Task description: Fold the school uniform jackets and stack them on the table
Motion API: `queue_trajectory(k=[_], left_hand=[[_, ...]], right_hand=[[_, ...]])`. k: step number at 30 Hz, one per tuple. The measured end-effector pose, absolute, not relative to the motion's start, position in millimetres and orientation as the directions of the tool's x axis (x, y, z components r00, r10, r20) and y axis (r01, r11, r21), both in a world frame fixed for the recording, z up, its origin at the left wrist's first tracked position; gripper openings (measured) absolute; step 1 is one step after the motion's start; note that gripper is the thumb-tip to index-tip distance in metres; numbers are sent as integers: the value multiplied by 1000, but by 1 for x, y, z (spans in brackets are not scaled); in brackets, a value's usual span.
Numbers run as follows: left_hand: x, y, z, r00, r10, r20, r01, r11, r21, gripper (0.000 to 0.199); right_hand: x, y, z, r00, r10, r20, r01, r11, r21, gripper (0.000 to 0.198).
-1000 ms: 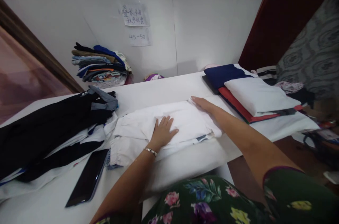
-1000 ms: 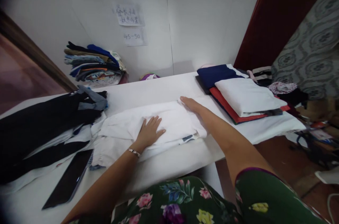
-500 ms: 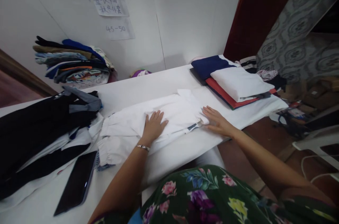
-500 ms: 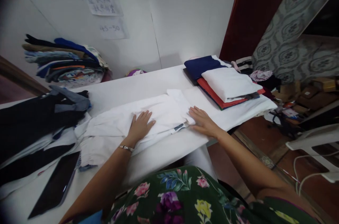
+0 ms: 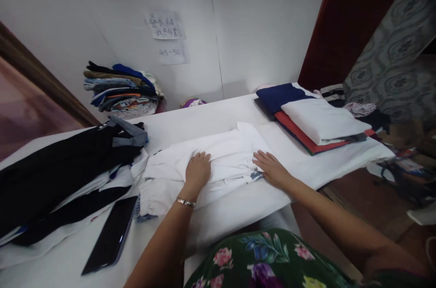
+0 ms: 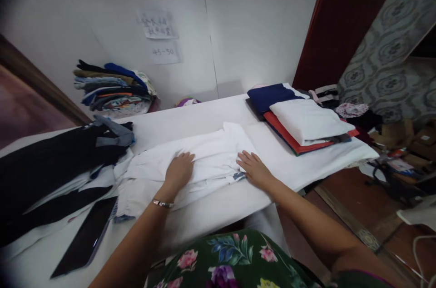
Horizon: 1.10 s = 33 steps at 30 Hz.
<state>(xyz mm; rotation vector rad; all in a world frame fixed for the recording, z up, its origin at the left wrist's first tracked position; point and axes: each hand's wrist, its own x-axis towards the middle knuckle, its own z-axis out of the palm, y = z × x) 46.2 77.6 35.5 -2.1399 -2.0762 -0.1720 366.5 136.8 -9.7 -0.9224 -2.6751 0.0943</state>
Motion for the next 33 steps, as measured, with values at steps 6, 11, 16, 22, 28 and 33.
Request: queue_trajectory(k=[6, 11, 16, 22, 28, 33], left_hand=[[34, 78, 13, 42, 973, 226, 999, -48, 24, 42], [33, 79, 0, 30, 963, 267, 997, -46, 55, 45], [32, 80, -1, 18, 960, 280, 995, -43, 84, 45], [30, 82, -3, 5, 957, 289, 990, -46, 133, 46], [32, 76, 6, -9, 935, 355, 974, -73, 217, 41], [32, 59, 27, -25, 893, 450, 970, -87, 227, 37]], right_hand=[[371, 126, 1, -759, 611, 224, 565, 790, -237, 58], [359, 135, 34, -726, 619, 299, 567, 785, -249, 65], [312, 184, 70, -624, 706, 334, 687, 700, -196, 64], [246, 227, 41, -550, 835, -28, 829, 541, -140, 65], [240, 233, 16, -537, 842, -47, 841, 531, -102, 62], [246, 235, 9, -540, 842, -19, 841, 538, -66, 59]])
